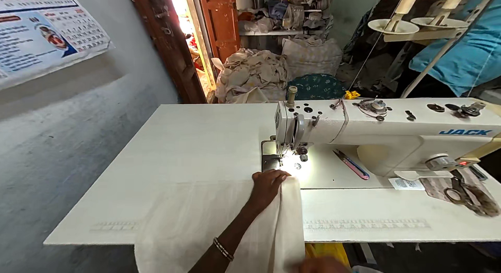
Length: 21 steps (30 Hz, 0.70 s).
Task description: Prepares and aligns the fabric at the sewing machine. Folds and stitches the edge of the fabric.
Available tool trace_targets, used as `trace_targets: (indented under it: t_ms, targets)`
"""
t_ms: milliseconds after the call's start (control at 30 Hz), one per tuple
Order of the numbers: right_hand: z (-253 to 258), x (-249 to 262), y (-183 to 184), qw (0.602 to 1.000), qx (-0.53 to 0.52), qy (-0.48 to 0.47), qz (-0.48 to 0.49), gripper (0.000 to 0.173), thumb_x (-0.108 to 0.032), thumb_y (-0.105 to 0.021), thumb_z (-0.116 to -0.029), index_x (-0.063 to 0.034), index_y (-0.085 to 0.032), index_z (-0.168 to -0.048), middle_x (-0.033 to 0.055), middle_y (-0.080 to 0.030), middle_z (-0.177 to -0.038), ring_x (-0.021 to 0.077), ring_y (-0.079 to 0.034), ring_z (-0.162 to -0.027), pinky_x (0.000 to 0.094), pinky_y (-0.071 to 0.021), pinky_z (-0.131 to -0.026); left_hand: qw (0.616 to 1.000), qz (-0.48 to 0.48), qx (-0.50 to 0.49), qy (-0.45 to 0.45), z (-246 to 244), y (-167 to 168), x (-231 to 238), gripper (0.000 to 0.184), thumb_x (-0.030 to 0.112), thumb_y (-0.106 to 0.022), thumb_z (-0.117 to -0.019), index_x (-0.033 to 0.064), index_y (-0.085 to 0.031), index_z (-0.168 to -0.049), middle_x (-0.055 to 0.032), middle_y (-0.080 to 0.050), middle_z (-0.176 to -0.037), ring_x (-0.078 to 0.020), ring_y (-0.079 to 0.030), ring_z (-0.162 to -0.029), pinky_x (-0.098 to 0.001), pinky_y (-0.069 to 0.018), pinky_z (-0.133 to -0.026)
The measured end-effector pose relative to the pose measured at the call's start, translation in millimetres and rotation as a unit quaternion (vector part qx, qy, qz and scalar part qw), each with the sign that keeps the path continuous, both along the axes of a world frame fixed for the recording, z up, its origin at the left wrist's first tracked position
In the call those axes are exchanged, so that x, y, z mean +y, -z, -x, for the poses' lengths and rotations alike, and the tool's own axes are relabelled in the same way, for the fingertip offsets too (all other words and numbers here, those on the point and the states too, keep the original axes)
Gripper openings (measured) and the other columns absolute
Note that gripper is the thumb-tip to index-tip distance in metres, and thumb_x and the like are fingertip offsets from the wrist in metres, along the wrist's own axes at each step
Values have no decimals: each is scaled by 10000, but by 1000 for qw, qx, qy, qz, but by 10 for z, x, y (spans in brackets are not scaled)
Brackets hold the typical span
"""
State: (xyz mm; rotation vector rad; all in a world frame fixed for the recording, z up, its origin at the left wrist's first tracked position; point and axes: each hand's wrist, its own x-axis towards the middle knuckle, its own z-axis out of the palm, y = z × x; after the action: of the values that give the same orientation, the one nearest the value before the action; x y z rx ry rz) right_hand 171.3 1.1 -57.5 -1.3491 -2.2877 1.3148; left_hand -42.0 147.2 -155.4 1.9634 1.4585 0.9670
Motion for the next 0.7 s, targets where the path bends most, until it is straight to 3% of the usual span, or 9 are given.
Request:
trace_targets:
  t_ms: [33,133,200,267,333,433,533,600,700]
  targets:
    - [-33,273,217,992,52,91,-65,287,-220,-612,-1009,15,-719,-1136,186,-721,-1016,304,-709,-928,492,-577,-848,999,-3,-35,26,-25,35,-13,261,250,-545,-1049,160,-744,-1191,32,-751,-1049,-116,-666,-1014,-529,-393,-1003]
    - [11,1123,767,945,169,253,-120,292,-244,-680,-974,-52,-672,-1194,111,-652,-1133,188,-681,-953,357,-602,-804,993,5,-102,64,-59,79,-41,291,242,-574,-1036,122,-682,-1279,41,-751,-991,-78,-678,-940,-435,-483,-939]
    - [132,1397,899,933,192,284,-112,177,-136,-672,-966,-48,-690,-1118,66,-688,-961,138,-642,-761,316,-543,-691,994,-12,-100,44,-56,99,-5,286,231,-629,-1009,99,-689,-1255,32,-764,-965,-83,-705,-921,-406,-526,-930]
    - [349,1428,904,915,115,296,-249,102,-56,-689,-932,-15,-724,-1019,112,-668,-907,216,-645,-754,383,-567,-693,997,-43,-65,1,-54,104,93,267,222,-699,-964,82,-712,-1191,17,-776,-944,-116,-726,-899,-455,-528,-917]
    - [514,1368,879,894,39,271,-356,112,24,-667,-918,37,-720,-1017,229,-645,-1019,389,-651,-910,526,-563,-795,996,-77,-29,-39,-93,96,183,218,192,-773,-904,72,-727,-1080,-17,-758,-934,-175,-711,-887,-501,-520,-891]
    - [612,1226,997,884,-31,233,-404,208,7,-572,-972,19,-702,-1135,193,-690,-1131,356,-688,-1048,491,-576,-898,988,-121,83,-49,-103,47,169,135,200,-730,-935,73,-765,-961,-102,-706,-964,-283,-669,-954,-484,-532,-869]
    - [545,1087,1114,924,-71,183,-327,418,-33,-416,-1031,-41,-595,-1409,114,-567,-1495,308,-502,-1419,581,-374,-1157,971,-118,207,-35,-183,119,-161,273,84,-543,-1005,102,-756,-1176,-87,-719,-1198,-275,-672,-1150,-452,-532,-999]
    - [496,1134,1116,935,-80,159,-306,438,-29,-400,-1026,-52,-568,-1429,86,-520,-1544,286,-443,-1466,558,-349,-1179,973,-93,213,-9,-190,169,-297,357,83,-492,-1026,74,-674,-1333,-92,-645,-1395,-286,-576,-1346,-556,-419,-1142]
    - [554,1308,1139,926,-63,151,-340,402,-43,-432,-1023,-17,-592,-1391,116,-563,-1497,285,-490,-1431,496,-393,-1170,977,-63,200,30,-22,165,-159,407,217,-420,-1080,76,-587,-1423,-84,-561,-1494,-269,-437,-1466,-651,-252,-1198]
